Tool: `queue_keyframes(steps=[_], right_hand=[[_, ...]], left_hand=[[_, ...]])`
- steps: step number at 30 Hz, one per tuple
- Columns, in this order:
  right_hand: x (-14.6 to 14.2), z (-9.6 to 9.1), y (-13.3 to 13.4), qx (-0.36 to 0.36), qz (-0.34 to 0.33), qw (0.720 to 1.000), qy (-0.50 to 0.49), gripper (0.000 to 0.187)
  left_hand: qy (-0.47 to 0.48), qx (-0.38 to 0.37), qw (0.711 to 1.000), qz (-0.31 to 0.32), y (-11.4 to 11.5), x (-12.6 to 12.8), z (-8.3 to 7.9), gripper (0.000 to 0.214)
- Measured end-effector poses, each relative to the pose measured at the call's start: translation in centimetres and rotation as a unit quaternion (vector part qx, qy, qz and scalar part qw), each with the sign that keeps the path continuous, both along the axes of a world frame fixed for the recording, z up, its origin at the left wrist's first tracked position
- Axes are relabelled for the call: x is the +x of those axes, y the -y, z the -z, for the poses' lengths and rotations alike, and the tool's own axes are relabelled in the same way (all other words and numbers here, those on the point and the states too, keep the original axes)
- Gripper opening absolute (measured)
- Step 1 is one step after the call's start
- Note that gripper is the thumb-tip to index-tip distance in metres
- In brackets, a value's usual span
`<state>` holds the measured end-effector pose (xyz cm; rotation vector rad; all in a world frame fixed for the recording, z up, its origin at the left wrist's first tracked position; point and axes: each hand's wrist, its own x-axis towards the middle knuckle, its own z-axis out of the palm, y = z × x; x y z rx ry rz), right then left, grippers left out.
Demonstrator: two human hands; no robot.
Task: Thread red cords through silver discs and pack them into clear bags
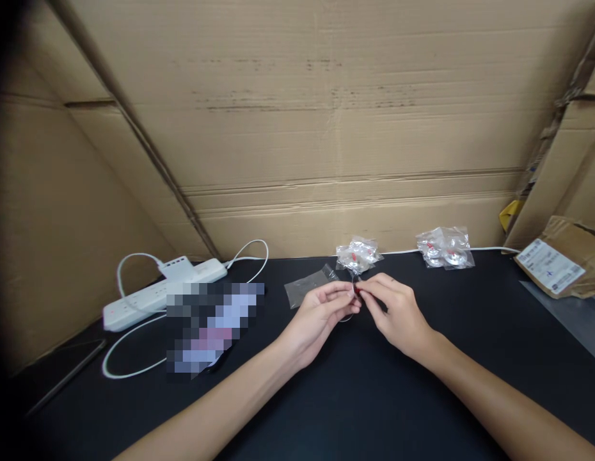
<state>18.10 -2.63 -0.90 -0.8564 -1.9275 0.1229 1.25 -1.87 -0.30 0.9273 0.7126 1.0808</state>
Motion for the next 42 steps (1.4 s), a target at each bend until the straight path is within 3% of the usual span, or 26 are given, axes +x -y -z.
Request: queue_keyframes(steps=[16, 23, 27, 32, 36, 42], right_hand=[[-0.2, -1.1, 0.5, -0.032, -0.007, 0.999, 0.002, 0.013], [0.1, -0.7, 0.1, -0.07, -0.032, 0.997, -0.019, 0.044], [0.1, -0.4, 0.1, -0.079, -0.047, 0.996, -0.021, 0.046], [0.0, -0.7, 0.1, -0.129, -0.058, 0.984, -0.109, 0.041], [-0.2, -0.7, -0.2, -0.24, -0.109, 0.942, -0.208, 0.041], [-0.4, -0.5, -0.2, -0.464, -0.249, 0.788, -0.318, 0.032]], left_hand=[[-0.029, 0.033, 0.999, 0.024, -0.2, -0.3, -0.3, 0.011], [-0.028, 0.04, 0.998, 0.039, -0.3, -0.3, -0.3, 0.01], [-0.039, 0.045, 0.997, 0.042, -0.4, -0.2, -0.2, 0.012], [-0.061, 0.082, 0.994, 0.028, -0.9, -0.7, -0.6, 0.017], [-0.076, 0.091, 0.993, 0.026, -1.1, -1.0, -0.9, 0.018], [-0.074, 0.082, 0.994, 0.017, -0.8, -0.8, -1.0, 0.016]])
